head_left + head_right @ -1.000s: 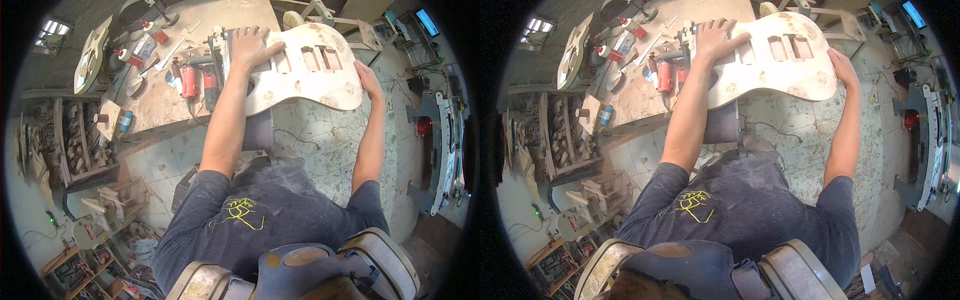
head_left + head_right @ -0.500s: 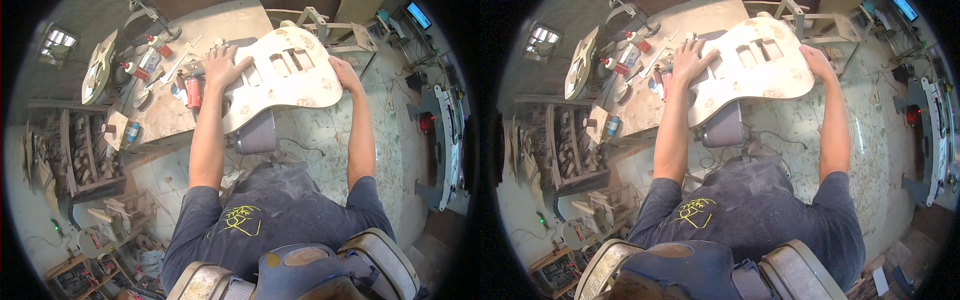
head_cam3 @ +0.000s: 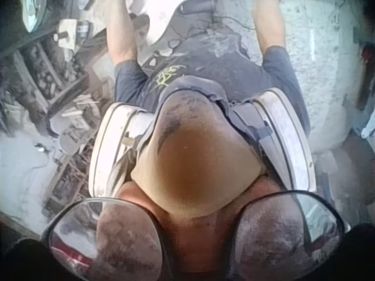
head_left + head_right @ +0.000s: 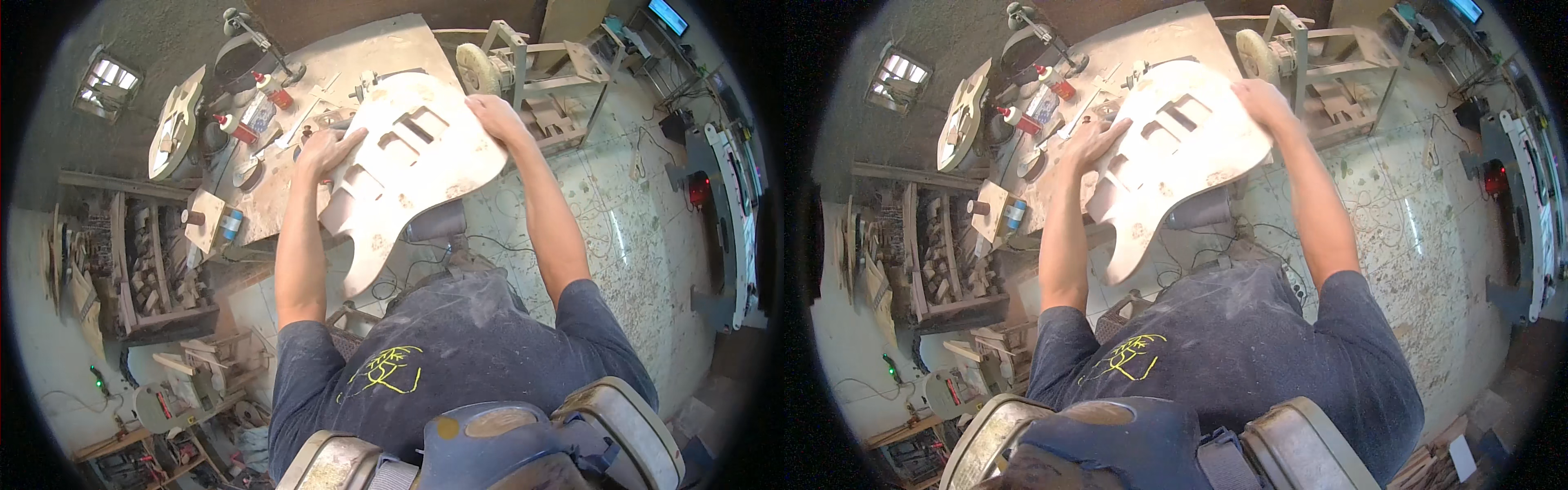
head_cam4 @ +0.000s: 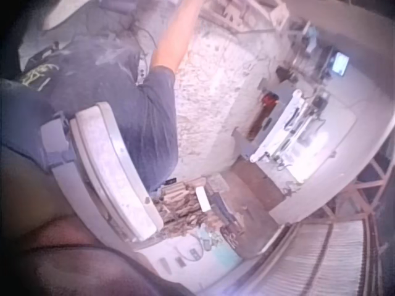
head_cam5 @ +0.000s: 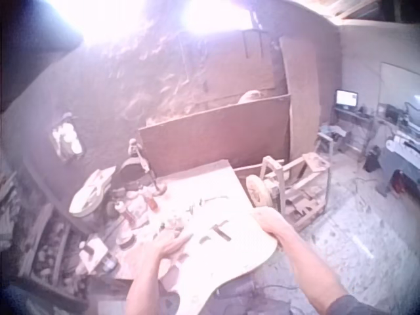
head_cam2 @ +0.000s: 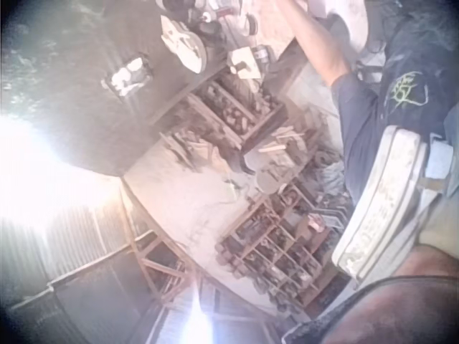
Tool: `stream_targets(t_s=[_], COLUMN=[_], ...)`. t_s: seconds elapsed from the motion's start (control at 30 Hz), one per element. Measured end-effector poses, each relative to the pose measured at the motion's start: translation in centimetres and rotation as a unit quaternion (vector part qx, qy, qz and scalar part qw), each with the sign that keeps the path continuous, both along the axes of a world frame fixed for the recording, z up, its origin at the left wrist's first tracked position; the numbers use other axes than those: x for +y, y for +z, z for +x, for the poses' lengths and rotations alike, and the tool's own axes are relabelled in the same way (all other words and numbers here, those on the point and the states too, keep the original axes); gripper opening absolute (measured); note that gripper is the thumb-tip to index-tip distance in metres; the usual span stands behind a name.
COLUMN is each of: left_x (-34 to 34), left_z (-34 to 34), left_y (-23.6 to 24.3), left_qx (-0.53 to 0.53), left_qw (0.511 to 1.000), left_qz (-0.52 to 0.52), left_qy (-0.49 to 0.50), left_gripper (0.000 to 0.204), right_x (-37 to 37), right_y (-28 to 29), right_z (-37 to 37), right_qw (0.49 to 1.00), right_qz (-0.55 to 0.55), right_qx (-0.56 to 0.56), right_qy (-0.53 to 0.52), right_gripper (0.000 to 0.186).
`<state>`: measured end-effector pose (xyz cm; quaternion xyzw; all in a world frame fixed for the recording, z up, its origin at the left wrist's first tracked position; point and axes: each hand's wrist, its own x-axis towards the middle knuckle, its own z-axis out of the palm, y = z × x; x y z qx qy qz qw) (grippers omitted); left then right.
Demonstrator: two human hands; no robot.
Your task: The person sands the surface and edges of a wooden guitar body against a belt sander. The person lifts the guitar body to check the progress and then continues sanding different sections of the instrument.
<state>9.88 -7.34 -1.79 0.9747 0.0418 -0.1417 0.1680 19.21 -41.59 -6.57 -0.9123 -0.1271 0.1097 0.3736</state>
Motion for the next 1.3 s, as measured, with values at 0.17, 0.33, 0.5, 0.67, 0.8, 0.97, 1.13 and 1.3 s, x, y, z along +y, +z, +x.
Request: stream_targets(t_s=[0.17,0.33,0.5,0.67,0.8,0.97,1.13,1.3], left_x=[1.6,4.5,8.2,8.9,8.4,9.2,9.4,9.7], left_z=[-4.7,-6.7,-7.1,-7.5,-7.7,-7.8,-7.1,-6.8], left_y=[0.3,-1.3,-3.3,-3.4,-2.6,-2.9,-4.2,-4.2], left_qx=[0.017,-0.033,-0.041,-0.042,-0.02,-0.027,-0.048,-0.02], left_qw=[0.988,0.981,0.986,0.985,0.982,0.985,0.985,0.994], left_qz=[-0.123,-0.163,-0.139,-0.146,-0.17,-0.157,-0.157,-0.101], left_qy=[0.088,0.095,0.077,0.08,0.081,0.06,0.045,0.035], left_gripper=[0.078,0.074,0.069,0.063,0.062,0.061,0.056,0.063], right_x=[6.1,10.2,12.3,12.8,12.6,12.7,12.2,11.9], right_y=[-0.3,0.2,0.7,-0.3,-1.0,-0.1,-0.1,0.6], right_z=[0.5,1.0,-0.1,-0.4,-0.3,-1.3,-1.5,-1.9], right_qw=[0.977,0.99,0.99,0.988,0.99,0.989,0.991,0.993], right_qz=[-0.127,-0.071,-0.07,-0.008,0.008,-0.01,-0.024,-0.025], right_qx=[-0.17,-0.117,-0.124,-0.154,-0.14,-0.142,-0.126,-0.103], right_qy=[-0.035,-0.015,-0.003,-0.02,-0.027,-0.028,-0.044,-0.048], right_gripper=[0.036,0.033,0.031,0.029,0.028,0.029,0.029,0.029])
